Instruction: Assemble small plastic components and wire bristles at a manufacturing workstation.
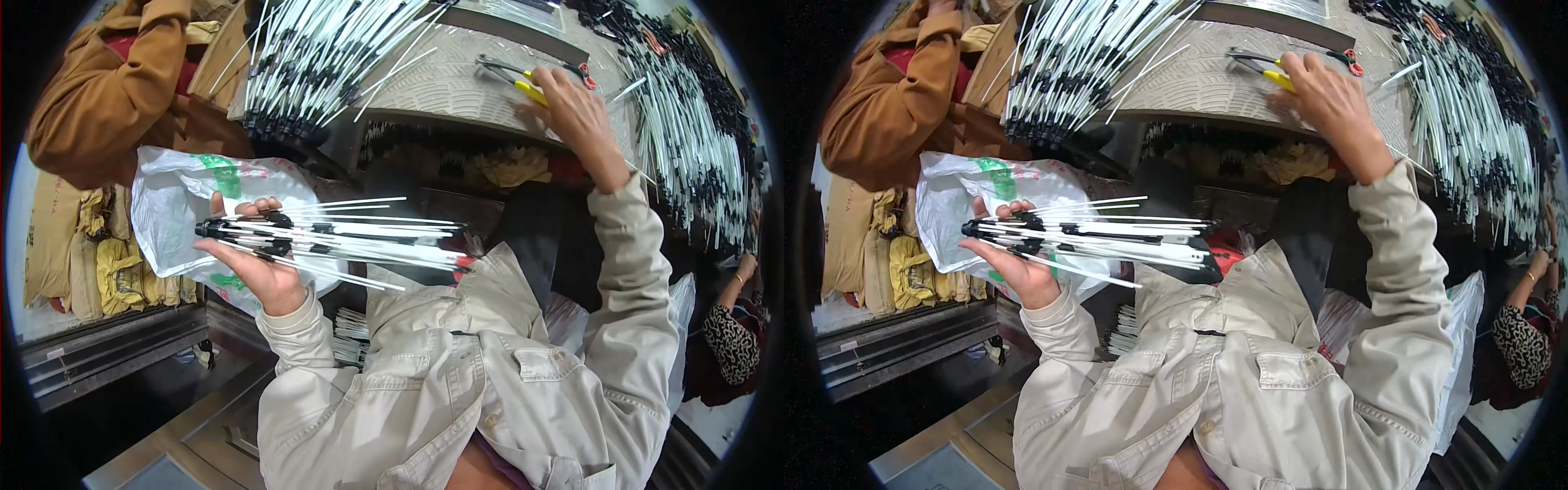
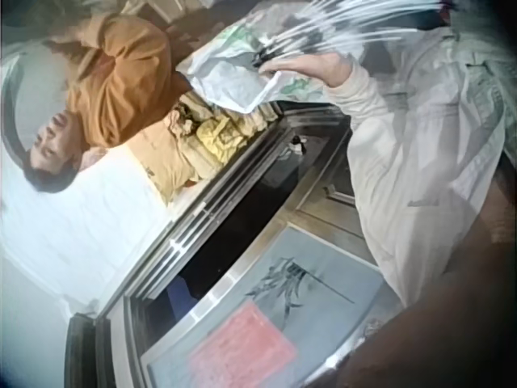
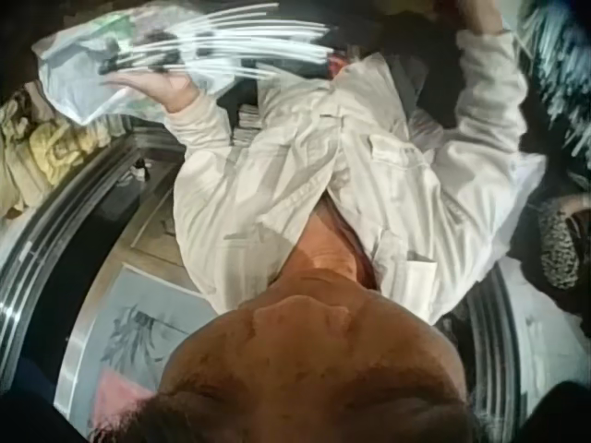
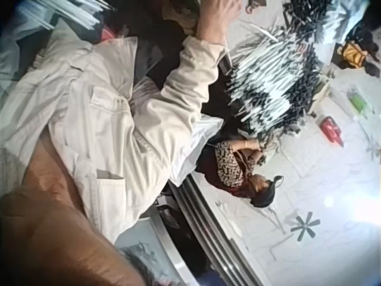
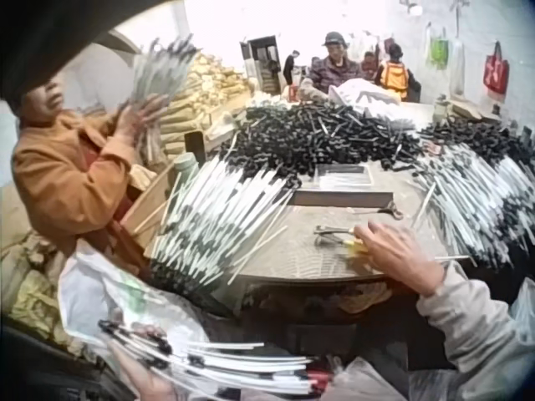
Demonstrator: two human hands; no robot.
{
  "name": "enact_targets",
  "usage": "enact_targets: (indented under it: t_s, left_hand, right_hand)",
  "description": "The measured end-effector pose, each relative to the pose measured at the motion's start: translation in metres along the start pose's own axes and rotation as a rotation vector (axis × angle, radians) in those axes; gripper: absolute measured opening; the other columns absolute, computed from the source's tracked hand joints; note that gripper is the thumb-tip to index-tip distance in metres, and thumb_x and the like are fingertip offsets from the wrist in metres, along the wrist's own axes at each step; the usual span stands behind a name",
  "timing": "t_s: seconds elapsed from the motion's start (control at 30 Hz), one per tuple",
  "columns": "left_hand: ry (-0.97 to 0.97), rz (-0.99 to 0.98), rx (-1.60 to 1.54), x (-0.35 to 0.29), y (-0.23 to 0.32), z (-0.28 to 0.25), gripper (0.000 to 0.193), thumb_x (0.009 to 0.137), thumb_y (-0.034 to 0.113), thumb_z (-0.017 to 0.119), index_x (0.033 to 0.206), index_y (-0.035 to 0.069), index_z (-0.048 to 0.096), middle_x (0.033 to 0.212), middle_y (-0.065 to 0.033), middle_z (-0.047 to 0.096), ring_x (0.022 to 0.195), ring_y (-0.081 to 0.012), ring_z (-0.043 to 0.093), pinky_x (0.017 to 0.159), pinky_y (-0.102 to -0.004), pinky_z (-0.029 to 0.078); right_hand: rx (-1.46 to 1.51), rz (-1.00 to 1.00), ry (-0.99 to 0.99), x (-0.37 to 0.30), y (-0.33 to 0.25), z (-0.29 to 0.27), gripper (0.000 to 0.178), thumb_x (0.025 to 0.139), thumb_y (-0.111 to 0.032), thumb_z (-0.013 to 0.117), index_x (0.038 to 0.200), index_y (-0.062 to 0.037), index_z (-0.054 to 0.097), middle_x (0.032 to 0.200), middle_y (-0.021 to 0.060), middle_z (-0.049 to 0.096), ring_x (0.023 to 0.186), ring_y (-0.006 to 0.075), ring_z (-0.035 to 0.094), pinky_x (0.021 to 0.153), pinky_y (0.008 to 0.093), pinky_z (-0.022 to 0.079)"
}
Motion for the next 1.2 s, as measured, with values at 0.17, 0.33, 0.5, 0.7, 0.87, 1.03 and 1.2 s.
enact_targets:
  t_s: [0.17,0.33,0.5,0.7,0.87,1.03,1.2]
  left_hand:
    - [0.154,-0.209,-0.330,-0.016,-0.029,-0.035,0.055,0.090,0.053,0.049,0.119,0.006,0.053,0.094,-0.0053,0.058,0.091,-0.0204,0.055,0.083,-0.0363,0.050]
    - [0.197,-0.508,-0.666,-0.035,-0.077,-0.021,0.046,0.085,0.044,0.062,0.108,0.005,0.056,0.096,-0.0042,0.058,0.093,-0.0168,0.053,0.085,-0.0328,0.048]
    - [0.160,-0.930,-1.354,-0.079,-0.146,0.003,0.044,0.083,0.039,0.067,0.105,0.005,0.052,0.103,-0.0057,0.055,0.103,-0.0174,0.052,0.093,-0.0344,0.044]
    - [0.200,-1.078,-1.144,-0.128,-0.202,-0.014,0.044,0.094,0.045,0.048,0.110,0.004,0.054,0.106,-0.0103,0.059,0.104,-0.0209,0.056,0.091,-0.0345,0.048]
    - [-0.190,-0.606,0.254,-0.115,-0.175,-0.047,0.049,0.095,0.046,0.046,0.116,0.002,0.049,0.110,-0.0130,0.059,0.100,-0.0230,0.058,0.089,-0.0325,0.046]
    - [-0.542,-0.730,0.264,-0.102,-0.153,-0.006,0.077,0.091,0.058,0.043,0.141,0.000,0.029,0.134,-0.0212,0.046,0.122,-0.0282,0.048,0.101,-0.0375,0.037]
    - [-0.561,-0.663,0.390,-0.108,-0.125,0.021,0.054,0.076,0.041,0.069,0.103,-0.005,0.062,0.095,-0.0085,0.065,0.085,-0.0154,0.061,0.077,-0.0284,0.048]
  right_hand:
    - [0.148,-0.129,0.137,0.004,-0.030,-0.007,0.056,0.070,-0.039,0.073,0.112,-0.0099,0.052,0.110,0.0088,0.056,0.105,0.0257,0.056,0.083,0.0363,0.049]
    - [0.989,-0.560,0.019,-0.058,-0.145,-0.053,0.070,0.073,-0.027,0.072,0.133,-0.0099,0.042,0.136,0.0137,0.044,0.127,0.0303,0.042,0.104,0.0477,0.033]
    - [1.306,-0.288,0.389,-0.076,-0.162,-0.052,0.051,0.083,-0.011,0.059,0.130,-0.0055,0.040,0.135,0.0136,0.044,0.127,0.0292,0.041,0.109,0.0449,0.030]
    - [1.442,-0.481,0.012,-0.065,-0.173,-0.056,0.031,0.074,-0.022,0.068,0.100,-0.0068,0.062,0.101,0.0069,0.063,0.094,0.0259,0.060,0.084,0.0384,0.048]
    - [1.397,-0.417,0.107,-0.063,-0.171,-0.068,0.030,0.066,-0.021,0.075,0.090,-0.0049,0.067,0.085,0.0066,0.066,0.074,0.0237,0.062,0.064,0.0317,0.050]
    - [1.789,-0.131,-0.334,-0.071,-0.165,-0.039,0.026,0.080,-0.025,0.073,0.090,-0.0018,0.068,0.080,0.0086,0.065,0.069,0.0225,0.061,0.064,0.0299,0.048]
    - [1.950,-0.101,-0.484,-0.081,-0.174,0.004,0.045,0.095,-0.041,0.049,0.101,0.0007,0.065,0.093,0.0097,0.066,0.085,0.0155,0.060,0.075,0.0298,0.049]
Point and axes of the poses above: each hand's wrist, its own x-axis towards the middle knuckle, its own z-axis out of the palm, y = z × x, the point moved 7 cm from there along x, towards the middle knuckle
